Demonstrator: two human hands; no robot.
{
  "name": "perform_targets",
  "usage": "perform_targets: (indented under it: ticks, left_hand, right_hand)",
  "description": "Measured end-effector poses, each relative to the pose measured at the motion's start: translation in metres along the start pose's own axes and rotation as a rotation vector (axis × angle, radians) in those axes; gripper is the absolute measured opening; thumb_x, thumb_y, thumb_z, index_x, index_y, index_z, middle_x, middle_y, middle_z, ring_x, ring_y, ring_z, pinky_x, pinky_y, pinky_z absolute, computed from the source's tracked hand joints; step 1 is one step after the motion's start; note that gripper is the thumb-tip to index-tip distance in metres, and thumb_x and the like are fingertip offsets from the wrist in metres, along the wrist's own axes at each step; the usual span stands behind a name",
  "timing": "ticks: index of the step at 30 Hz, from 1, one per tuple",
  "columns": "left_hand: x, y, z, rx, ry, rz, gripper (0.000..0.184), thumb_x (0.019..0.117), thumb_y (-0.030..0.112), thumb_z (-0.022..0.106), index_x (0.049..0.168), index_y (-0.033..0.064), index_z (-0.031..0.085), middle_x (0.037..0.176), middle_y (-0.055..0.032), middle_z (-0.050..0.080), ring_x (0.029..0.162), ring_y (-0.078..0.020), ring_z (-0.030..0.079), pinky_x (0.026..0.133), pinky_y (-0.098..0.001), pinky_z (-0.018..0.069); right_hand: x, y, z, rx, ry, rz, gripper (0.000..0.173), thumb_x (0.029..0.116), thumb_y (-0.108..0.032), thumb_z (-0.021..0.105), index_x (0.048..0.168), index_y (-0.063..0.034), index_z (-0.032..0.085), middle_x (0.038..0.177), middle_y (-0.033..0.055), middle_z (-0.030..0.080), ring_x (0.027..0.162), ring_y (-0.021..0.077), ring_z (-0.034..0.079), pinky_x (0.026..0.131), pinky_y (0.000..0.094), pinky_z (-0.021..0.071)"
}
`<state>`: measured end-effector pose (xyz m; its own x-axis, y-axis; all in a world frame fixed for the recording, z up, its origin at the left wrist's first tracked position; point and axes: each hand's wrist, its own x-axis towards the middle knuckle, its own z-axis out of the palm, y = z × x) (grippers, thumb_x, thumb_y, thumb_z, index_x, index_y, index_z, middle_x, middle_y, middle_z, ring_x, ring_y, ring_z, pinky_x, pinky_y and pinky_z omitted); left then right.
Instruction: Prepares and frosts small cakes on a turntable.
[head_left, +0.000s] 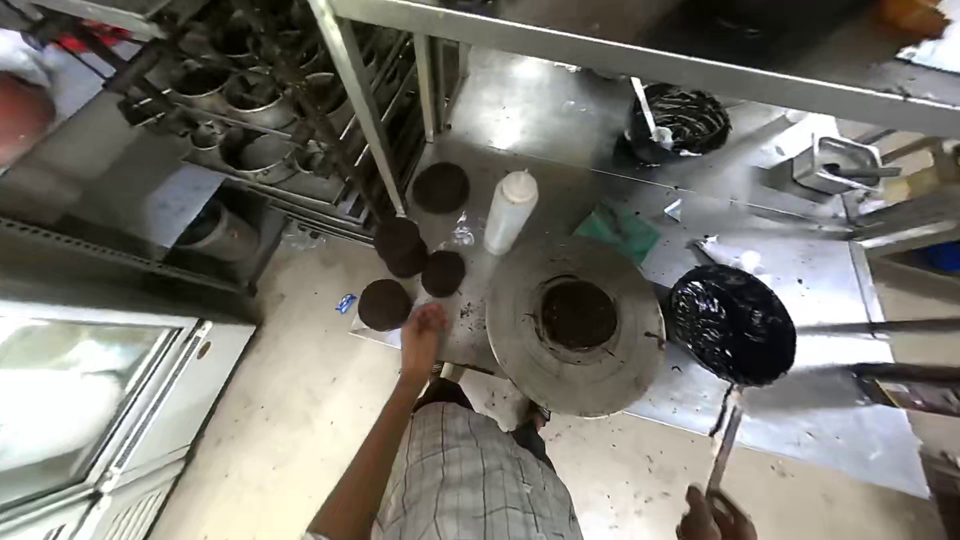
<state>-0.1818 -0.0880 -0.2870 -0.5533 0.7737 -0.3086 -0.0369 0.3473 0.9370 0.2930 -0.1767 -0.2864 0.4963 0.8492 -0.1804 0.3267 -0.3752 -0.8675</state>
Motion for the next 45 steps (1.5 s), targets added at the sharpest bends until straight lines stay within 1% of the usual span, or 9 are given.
perform_targets:
  ticks: [3,5,6,9,14,18,21,36,45]
  left_hand:
    - [0.011,0.052,0.002,0.048,-0.105,0.065,0.035,0.1089,0.022,0.05,0.134,-0.0015,0.058,0.119,-0.0178,0.069,0.103,-0.0261,0.069,0.089,-0.0457,0.0569]
    - [0.017,0.065,0.008,0.035,-0.163,0.09,0.038,0.1096,0.027,0.047,0.136,0.0013,0.056,0.122,-0.0157,0.069,0.104,-0.0253,0.069,0.089,-0.0451,0.0568]
    - [0.02,0.066,0.013,0.021,-0.181,0.086,0.039,0.1099,0.029,0.046,0.137,0.0022,0.055,0.122,-0.0145,0.069,0.104,-0.0247,0.069,0.089,-0.0448,0.0571]
    - [0.022,0.059,0.028,-0.024,-0.184,0.048,0.039,0.1101,0.028,0.044,0.135,0.0011,0.057,0.12,-0.0139,0.07,0.105,-0.0246,0.069,0.088,-0.0442,0.0576]
    - [-0.01,0.031,0.032,-0.112,-0.089,-0.089,0.038,0.111,0.027,0.041,0.128,0.001,0.062,0.115,-0.0118,0.072,0.099,-0.0227,0.071,0.083,-0.0395,0.0591]
    - [-0.036,0.009,0.037,-0.171,-0.035,-0.202,0.039,0.1114,0.027,0.039,0.127,-0.0002,0.063,0.111,-0.0127,0.072,0.095,-0.022,0.071,0.08,-0.0369,0.0595]
    - [-0.051,0.001,0.042,-0.197,-0.026,-0.25,0.04,0.1116,0.028,0.039,0.125,-0.0009,0.064,0.108,-0.013,0.072,0.093,-0.0221,0.071,0.08,-0.0376,0.0599]
    - [-0.051,0.033,0.036,-0.3,0.205,-0.083,0.038,0.1107,0.023,0.037,0.124,-0.0039,0.061,0.109,-0.0129,0.072,0.096,-0.0217,0.072,0.079,-0.0357,0.0598]
    - [-0.061,0.055,0.084,-0.187,0.234,0.134,0.034,0.1069,0.019,0.043,0.127,-0.0046,0.058,0.127,-0.0144,0.063,0.114,-0.0208,0.063,0.095,-0.0406,0.0549]
  right_hand:
    - [0.014,-0.071,0.016,0.17,-0.117,-0.087,0.037,0.1087,-0.024,0.047,0.134,0.0027,0.054,0.093,0.006,0.069,0.066,0.014,0.065,0.056,0.0328,0.059]
    - [0.015,-0.095,0.026,0.176,-0.126,-0.1,0.032,0.1078,-0.026,0.048,0.117,0.0012,0.064,0.077,0.0053,0.069,0.06,0.0165,0.067,0.052,0.0329,0.0592]
    - [0.013,-0.099,0.028,0.136,-0.139,-0.115,0.034,0.1064,-0.026,0.052,0.122,0.002,0.063,0.072,0.005,0.068,0.056,0.0156,0.065,0.048,0.0313,0.056]
    - [0.001,-0.098,0.025,-0.096,-0.195,-0.304,0.05,0.0989,-0.03,0.065,0.14,-0.0034,0.059,0.074,0.0015,0.068,0.052,0.01,0.057,0.046,0.0285,0.0499]
    - [-0.022,-0.093,0.021,-0.5,-0.253,-0.548,0.034,0.0988,-0.036,0.06,0.127,-0.0256,0.074,0.089,-0.001,0.067,0.058,0.0061,0.057,0.049,0.0288,0.0521]
    - [0.0,-0.138,0.073,-0.67,-0.243,-0.615,0.032,0.0984,-0.032,0.059,0.124,-0.023,0.076,0.09,0.0053,0.071,0.06,0.0178,0.065,0.05,0.0415,0.0558]
    - [0.024,-0.156,0.116,-0.693,-0.291,-0.623,0.032,0.1012,-0.035,0.057,0.127,-0.026,0.074,0.094,0.0047,0.07,0.067,0.0192,0.067,0.056,0.0412,0.0571]
    - [0.033,-0.119,0.107,-0.322,-0.317,-0.62,0.031,0.0983,-0.034,0.063,0.124,-0.0221,0.076,0.093,-0.0008,0.069,0.063,0.0049,0.06,0.054,0.0262,0.0548]
    - [0.026,-0.103,0.073,-0.508,-0.284,-0.69,0.03,0.1005,-0.035,0.059,0.123,-0.0272,0.077,0.093,0.0014,0.07,0.062,0.0115,0.064,0.05,0.0336,0.055]
